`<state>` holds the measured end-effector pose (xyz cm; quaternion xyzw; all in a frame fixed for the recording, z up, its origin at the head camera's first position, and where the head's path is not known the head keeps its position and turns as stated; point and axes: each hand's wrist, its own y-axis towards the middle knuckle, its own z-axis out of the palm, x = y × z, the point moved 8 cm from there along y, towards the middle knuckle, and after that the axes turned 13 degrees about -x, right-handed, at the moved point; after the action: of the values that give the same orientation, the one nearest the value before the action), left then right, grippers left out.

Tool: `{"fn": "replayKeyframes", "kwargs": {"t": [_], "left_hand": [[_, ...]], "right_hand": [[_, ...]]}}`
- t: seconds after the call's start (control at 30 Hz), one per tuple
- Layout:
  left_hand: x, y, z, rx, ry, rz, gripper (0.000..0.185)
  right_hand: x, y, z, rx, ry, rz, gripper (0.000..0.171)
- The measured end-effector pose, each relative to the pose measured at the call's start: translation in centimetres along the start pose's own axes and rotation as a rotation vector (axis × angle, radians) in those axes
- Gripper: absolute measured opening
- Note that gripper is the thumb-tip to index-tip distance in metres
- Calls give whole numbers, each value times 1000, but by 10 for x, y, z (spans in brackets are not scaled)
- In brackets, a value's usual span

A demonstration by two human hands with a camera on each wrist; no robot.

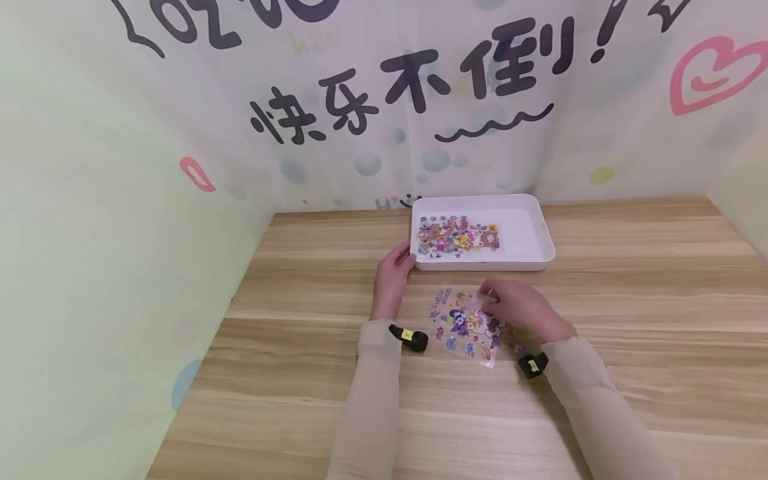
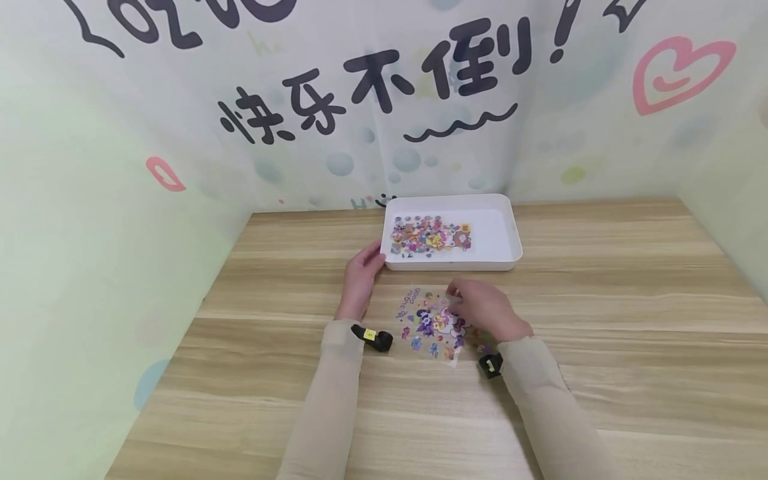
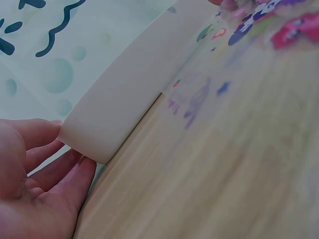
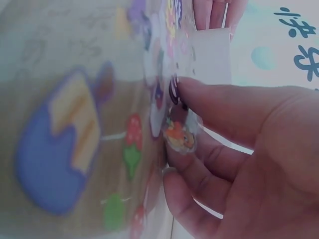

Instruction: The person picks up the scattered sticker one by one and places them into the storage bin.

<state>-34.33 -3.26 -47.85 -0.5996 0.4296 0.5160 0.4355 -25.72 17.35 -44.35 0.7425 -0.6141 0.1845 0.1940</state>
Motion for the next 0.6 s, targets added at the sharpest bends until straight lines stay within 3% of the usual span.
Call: {"fn": "replayKeyframes", "kwargs": {"t": [0.37, 0.6], "left_hand": [[0, 0, -1, -7, 14, -4, 34], [-1, -1, -1, -6, 17, 1, 35]], "right_hand": [[-14, 4, 0, 48, 73, 30, 9], [-16, 5, -4, 53, 137, -21, 8]]}}
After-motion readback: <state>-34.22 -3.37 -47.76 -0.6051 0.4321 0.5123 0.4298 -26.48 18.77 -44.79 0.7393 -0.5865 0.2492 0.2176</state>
